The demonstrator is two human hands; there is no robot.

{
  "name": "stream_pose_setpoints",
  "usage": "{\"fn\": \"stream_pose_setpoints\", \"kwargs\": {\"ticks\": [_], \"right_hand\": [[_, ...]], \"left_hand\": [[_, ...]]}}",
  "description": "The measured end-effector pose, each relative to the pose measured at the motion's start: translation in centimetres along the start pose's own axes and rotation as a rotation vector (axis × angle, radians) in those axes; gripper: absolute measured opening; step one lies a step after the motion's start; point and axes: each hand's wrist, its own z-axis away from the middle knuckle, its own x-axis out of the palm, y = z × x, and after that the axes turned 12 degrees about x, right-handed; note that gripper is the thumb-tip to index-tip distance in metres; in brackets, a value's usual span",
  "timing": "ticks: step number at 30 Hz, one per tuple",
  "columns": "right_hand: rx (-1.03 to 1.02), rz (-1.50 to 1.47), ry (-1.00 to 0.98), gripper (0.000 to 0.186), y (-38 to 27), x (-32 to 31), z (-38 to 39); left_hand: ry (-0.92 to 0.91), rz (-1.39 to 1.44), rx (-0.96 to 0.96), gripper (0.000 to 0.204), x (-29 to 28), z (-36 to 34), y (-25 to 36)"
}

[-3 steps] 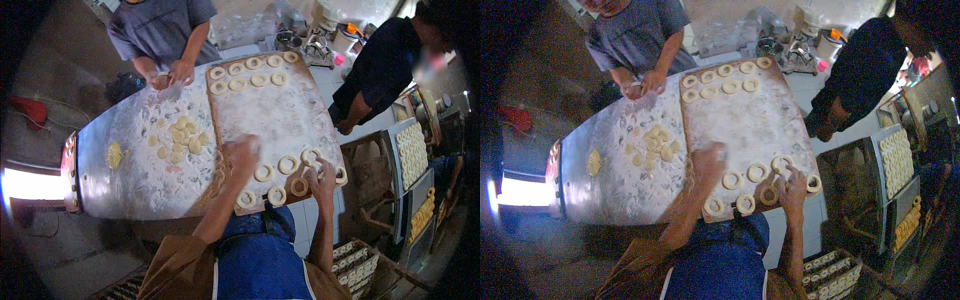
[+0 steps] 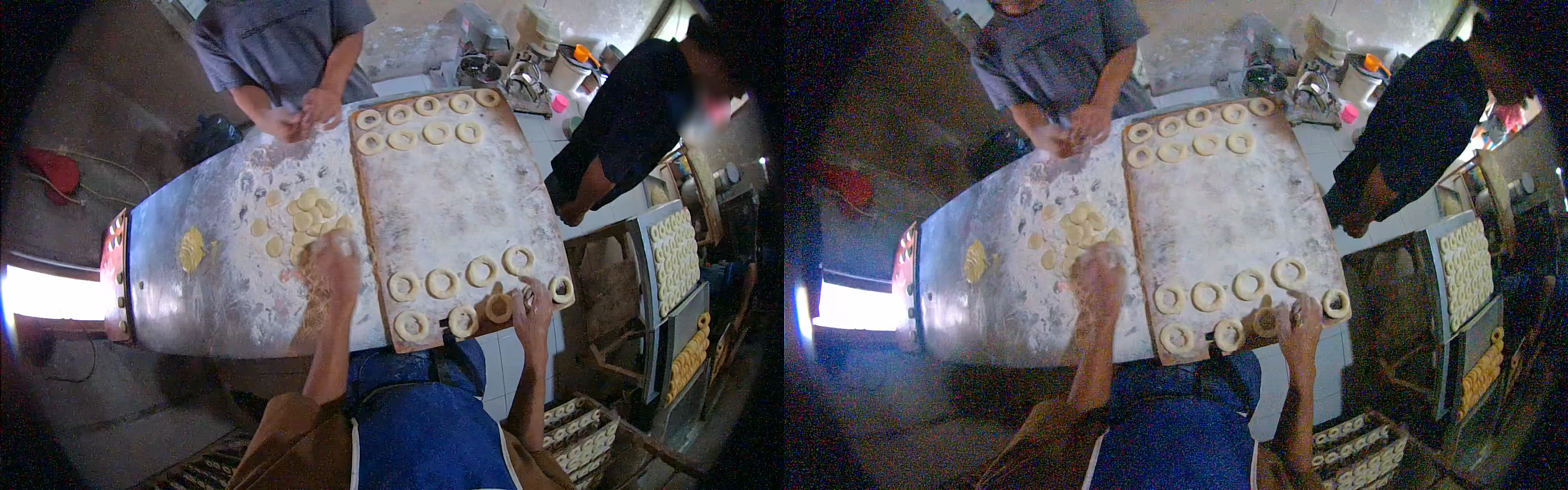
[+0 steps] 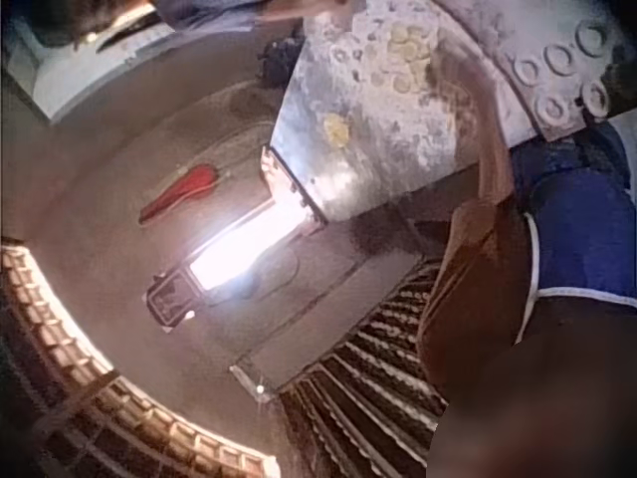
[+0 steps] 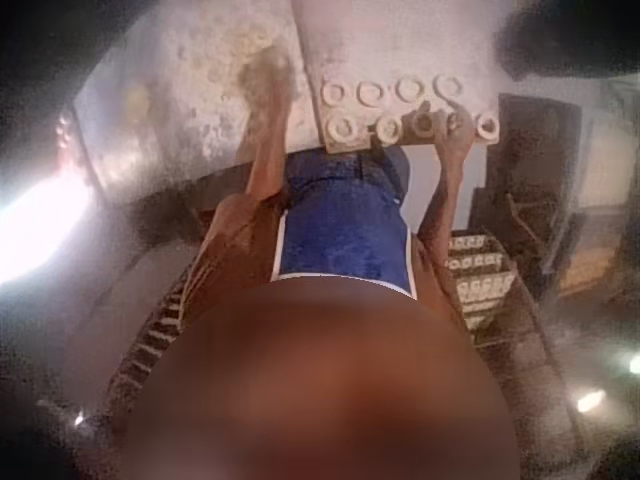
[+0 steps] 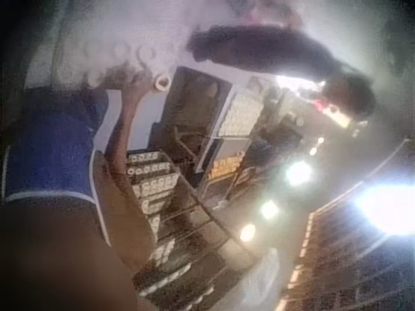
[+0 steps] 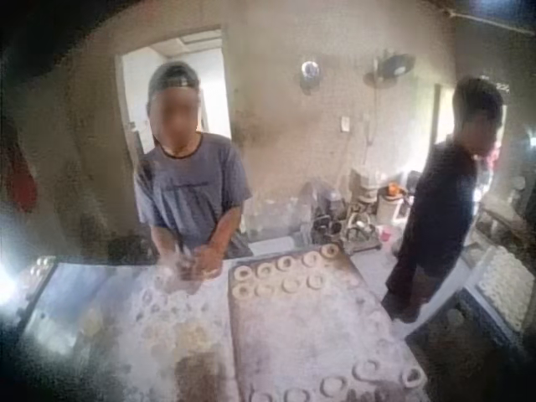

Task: The person shapes small dough pieces into ring forms by hand and places them on a wooden board. They repeat this process continuously while coworkers also shape dough nearby.

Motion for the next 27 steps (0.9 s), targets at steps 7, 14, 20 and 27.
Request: {"fn": "stream_pose_setpoints", "kwargs": {"ticks": [7, 14, 20, 27], "right_hand": [[-0.108, -0.002, -0.164, 0.025, -7.5, 5.3, 3.1], [-0.254, -0.128, -0.321, 0.032, -16.1, 11.3, 3.8], [-0.094, -0.587, -0.603, 0.027, -18.7, 20.0, 3.5], [-0.61, 0.222, -0.107, 0.029, -18.0, 25.7, 6.0]], "left_hand": [[-0.042, -0.038, 0.35, 0.026, 2.6, -3.8, -8.1], [-0.348, 0.792, 0.148, 0.024, -1.2, -3.3, -7.4], [-0.327, 1.084, -0.028, 0.023, -6.4, 1.0, -8.7], [-0.022, 0.883, -0.106, 0.025, -4.4, 8.0, -15.6]]}}
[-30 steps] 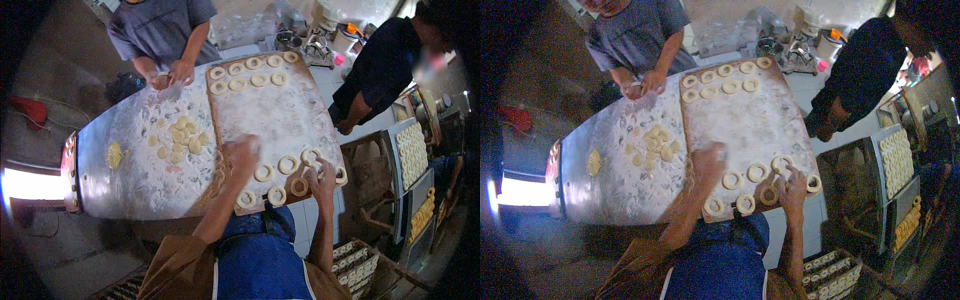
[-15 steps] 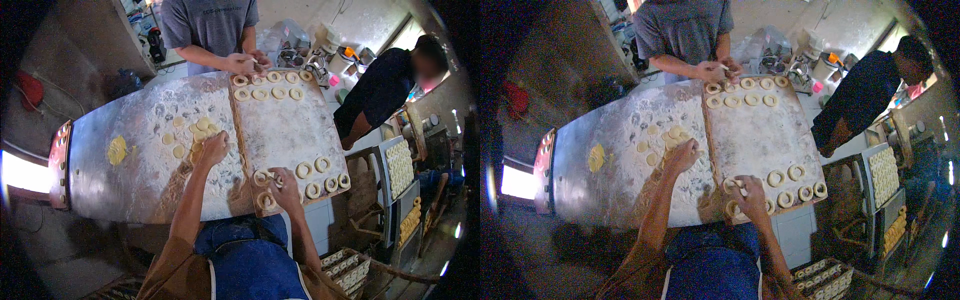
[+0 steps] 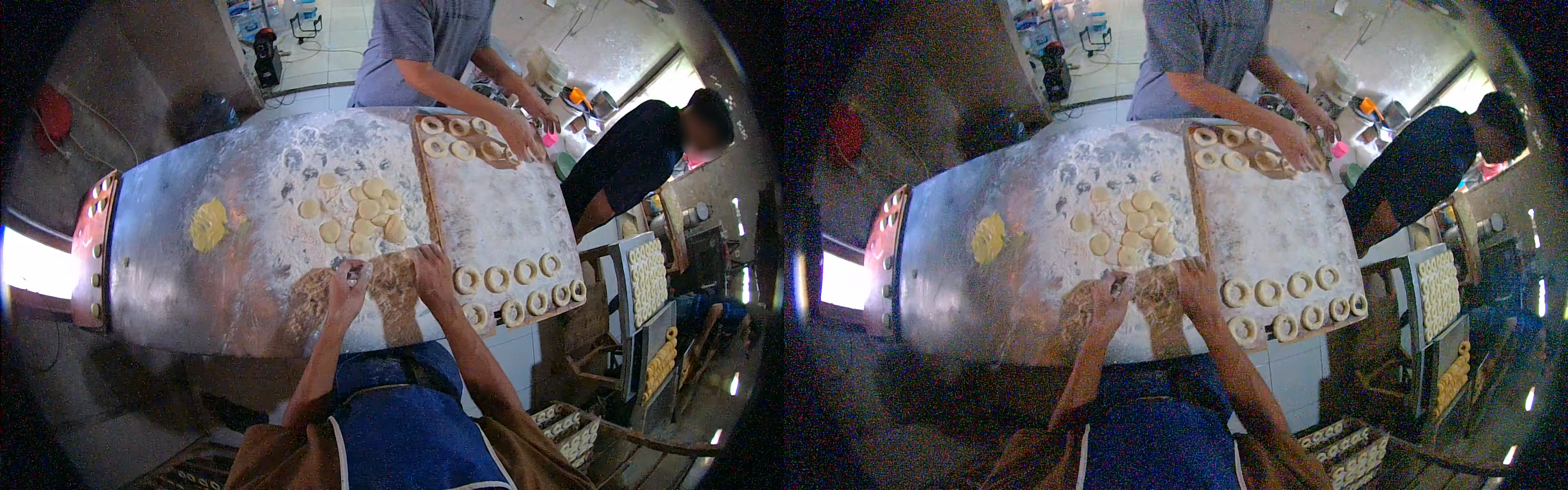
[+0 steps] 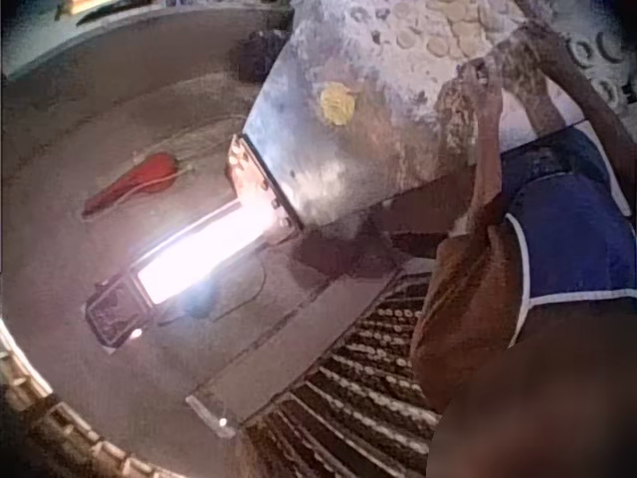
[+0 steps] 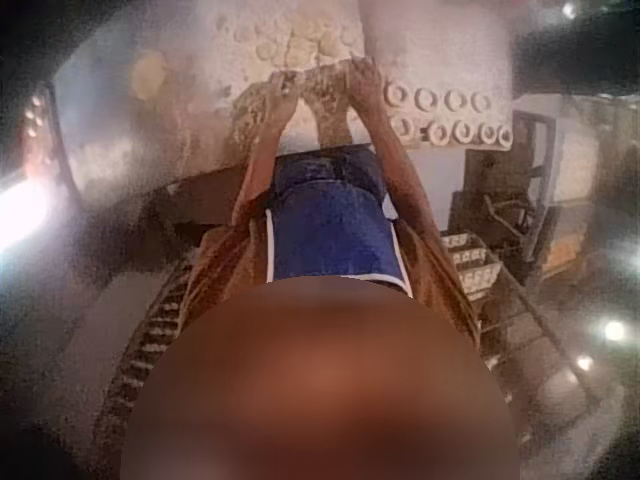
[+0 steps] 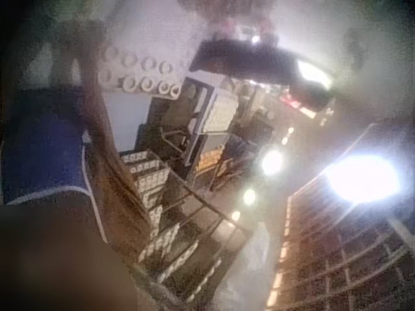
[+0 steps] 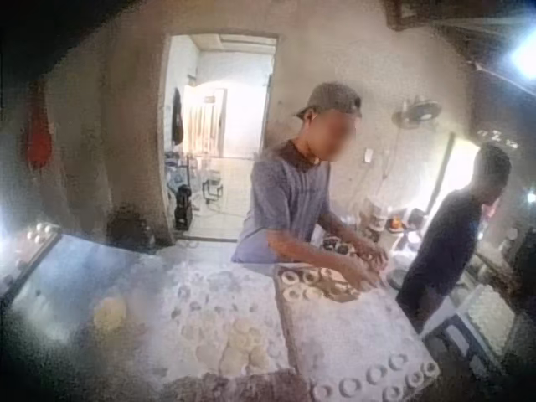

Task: The person shapes small dough pieces into ring forms by hand and places them on a wooden board. They repeat this process continuously while coworkers also shape dough nearby.

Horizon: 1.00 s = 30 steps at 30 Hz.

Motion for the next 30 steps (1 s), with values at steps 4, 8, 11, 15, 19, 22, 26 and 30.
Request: {"fn": "stream_pose_setpoints", "kwargs": {"ticks": [4, 8, 11, 15, 19, 22, 26, 30], "right_hand": [[0.138, -0.254, -0.143, 0.036, 0.2, 0.0, -0.1], [0.633, -0.945, -0.348, 0.039, -2.5, -3.6, -0.5], [0.675, -1.021, -0.343, 0.046, -2.6, -3.8, 0.8], [0.643, -0.796, -0.28, 0.054, -3.3, -3.4, 1.7], [0.636, -0.874, -0.15, 0.064, -3.9, -3.6, 1.9], [0.549, -0.921, -0.261, 0.064, -4.6, -5.6, 1.4], [0.472, -1.202, -0.558, 0.052, -3.6, -8.6, 0.6], [0.518, -0.813, -0.23, 0.041, 0.9, -4.7, 0.8]], "left_hand": [[-0.162, 0.148, -0.174, 0.029, -0.8, 1.1, -1.0], [-0.192, 0.242, -0.089, 0.03, 0.4, -0.6, 0.8], [-0.292, 0.296, -0.296, 0.03, -0.6, -2.2, 5.2], [-0.154, 0.699, -0.37, 0.029, 1.6, -0.3, 3.0], [-0.223, 0.521, -0.146, 0.026, 2.6, -0.1, 2.4], [-0.029, 0.91, -0.267, 0.035, 4.8, 0.9, 2.5], [-0.166, 1.503, -0.487, 0.051, 4.5, 0.2, 2.8], [-0.472, 1.182, -0.295, 0.042, 5.0, -0.8, 5.4]]}}
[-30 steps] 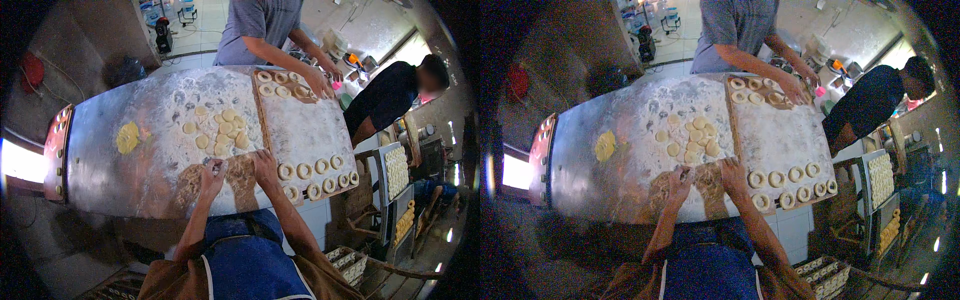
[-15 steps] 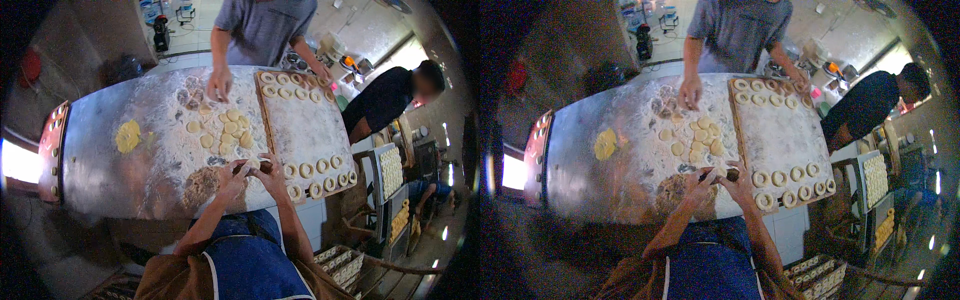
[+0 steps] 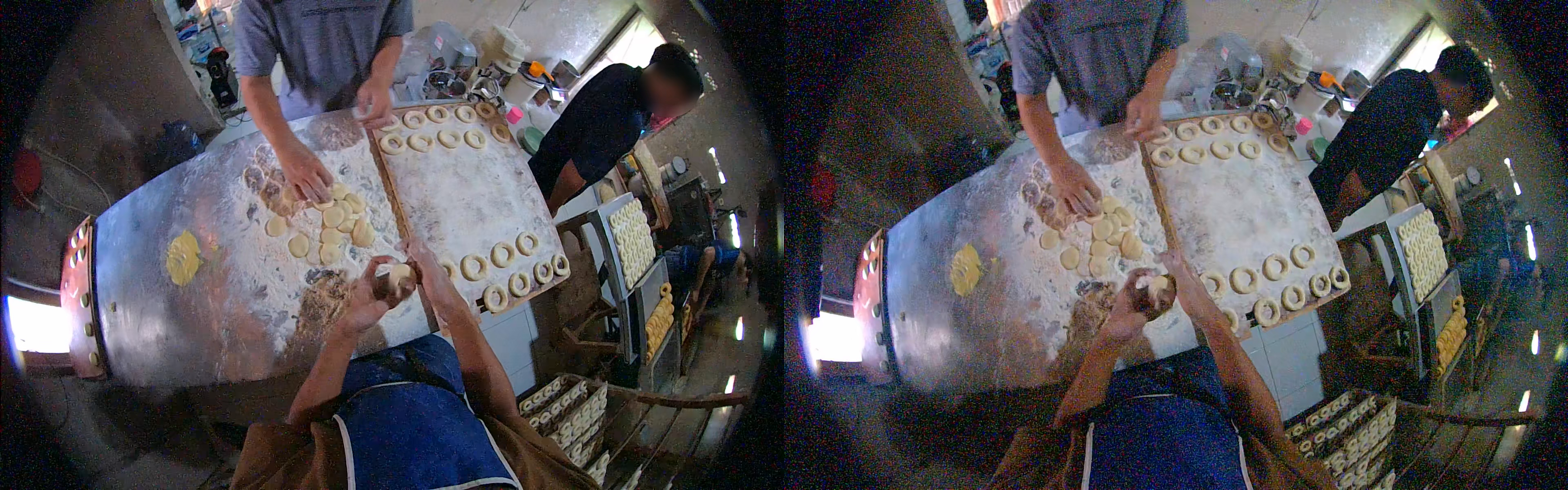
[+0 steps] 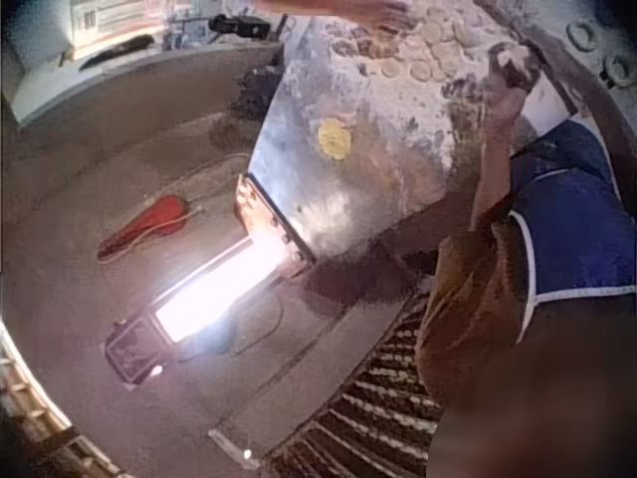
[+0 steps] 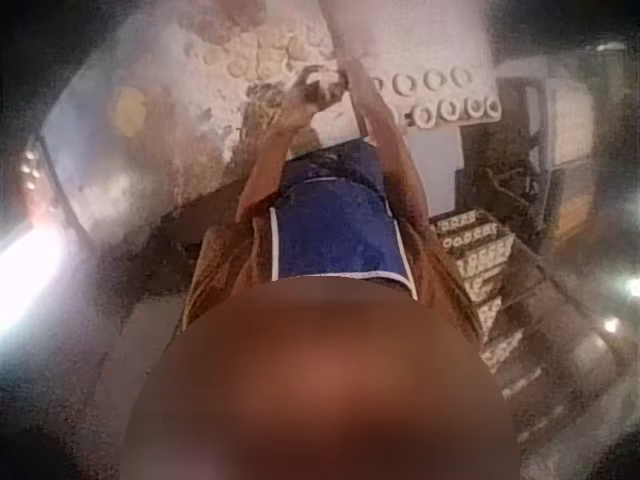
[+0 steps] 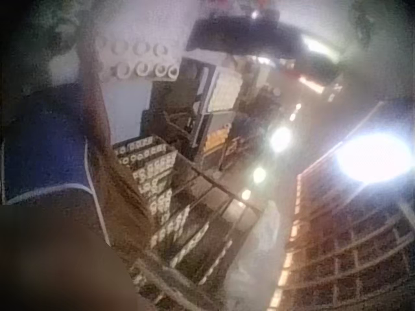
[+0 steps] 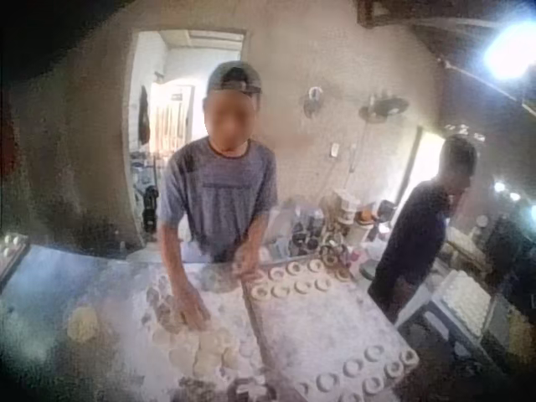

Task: The person shapes small dough pieces into ring forms by hand and places them on a wooden board. They repeat this process continuously while coworkers also shape dough nearby.

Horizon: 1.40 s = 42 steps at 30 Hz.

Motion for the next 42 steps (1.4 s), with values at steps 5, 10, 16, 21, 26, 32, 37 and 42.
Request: {"fn": "stream_pose_setpoints", "kwargs": {"ticks": [5, 10, 16, 21, 26, 32, 37, 42], "right_hand": [[0.067, -0.412, 0.034, 0.045, 0.0, -2.0, 0.1], [0.323, -0.127, 0.011, 0.047, -1.2, -4.8, 0.5], [-0.003, -0.437, 0.06, 0.04, 3.0, -8.7, 1.0], [-0.01, -0.146, 0.036, 0.043, 2.2, -13.6, 2.2], [0.169, 0.073, 0.056, 0.033, 1.6, -18.8, 3.0], [-0.112, -0.1, 0.15, 0.043, 4.3, -23.4, 2.9], [-0.023, -0.171, 0.157, 0.048, 2.6, -26.1, 3.5], [-0.021, -0.024, 0.194, 0.04, 7.5, -28.7, 3.0]], "left_hand": [[0.316, 0.072, 0.271, 0.037, 4.0, -3.3, -1.9], [0.396, -0.303, 0.294, 0.028, 5.1, -5.0, -7.0], [0.459, 0.123, 0.2, 0.03, 9.5, -8.4, -8.1], [0.29, -0.121, 0.134, 0.031, 12.6, -9.4, -10.2], [0.195, -0.703, 0.063, 0.031, 14.2, -11.2, -13.7], [0.059, -0.421, 0.1, 0.027, 16.7, -13.4, -17.9], [0.132, -0.246, 0.055, 0.026, 17.1, -15.6, -22.3], [-0.197, -1.391, 0.293, 0.023, 22.1, -16.1, -19.7]]}}
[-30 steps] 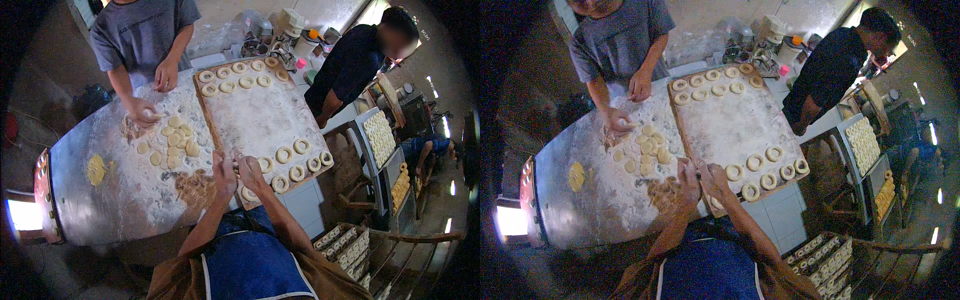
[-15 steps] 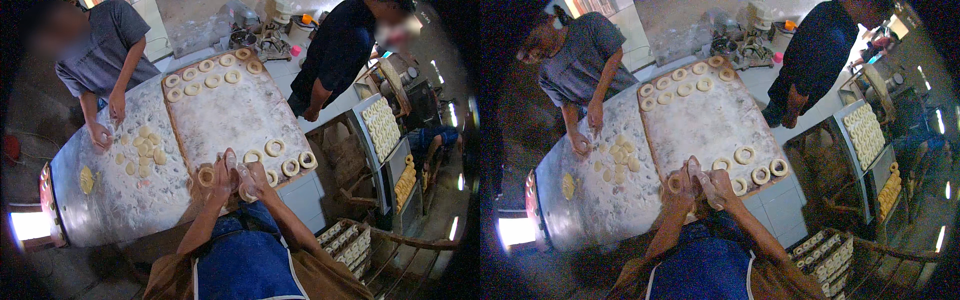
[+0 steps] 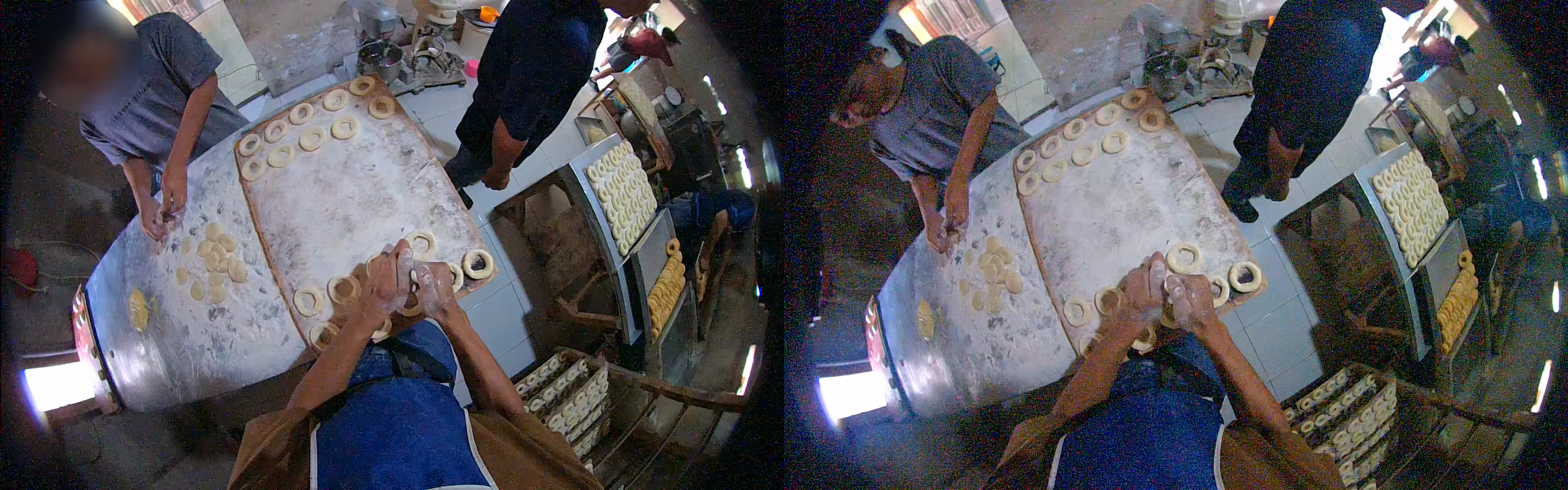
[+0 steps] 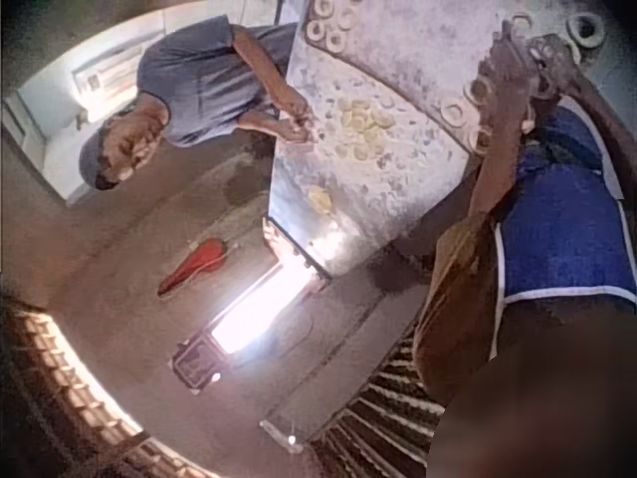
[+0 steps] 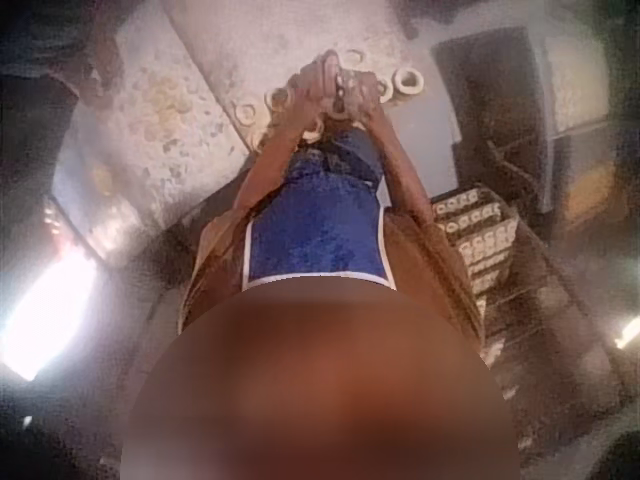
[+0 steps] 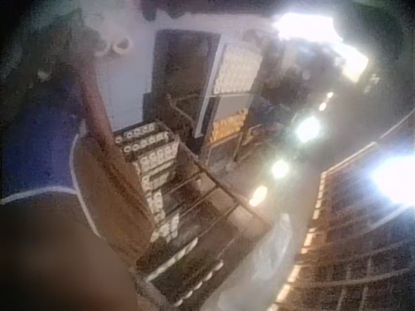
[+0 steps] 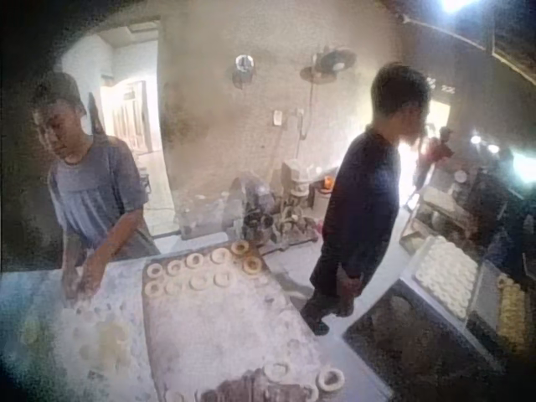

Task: The person shapes small dough pieces into ring forms by hand and places them on a wooden board. They repeat this process continuously while coworkers also shape dough nearby.

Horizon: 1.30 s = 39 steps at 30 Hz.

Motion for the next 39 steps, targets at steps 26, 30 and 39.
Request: {"fn": "stream_pose_setpoints", "kwargs": {"ticks": [26, 30, 39], "right_hand": [[-0.038, 0.735, 0.475, 0.059, 6.5, -10.3, -5.3], [0.192, 0.757, 0.488, 0.047, 9.7, -10.9, -6.9], [0.047, 0.306, 0.508, 0.037, 3.4, -6.2, 6.2]], "left_hand": [[-0.224, -0.277, -0.031, 0.039, 6.1, -9.8, 0.6], [-0.227, -0.29, -0.024, 0.044, 4.0, -8.4, 0.7], [0.487, -0.871, -0.524, 0.025, -20.2, 11.0, -12.8]]}}
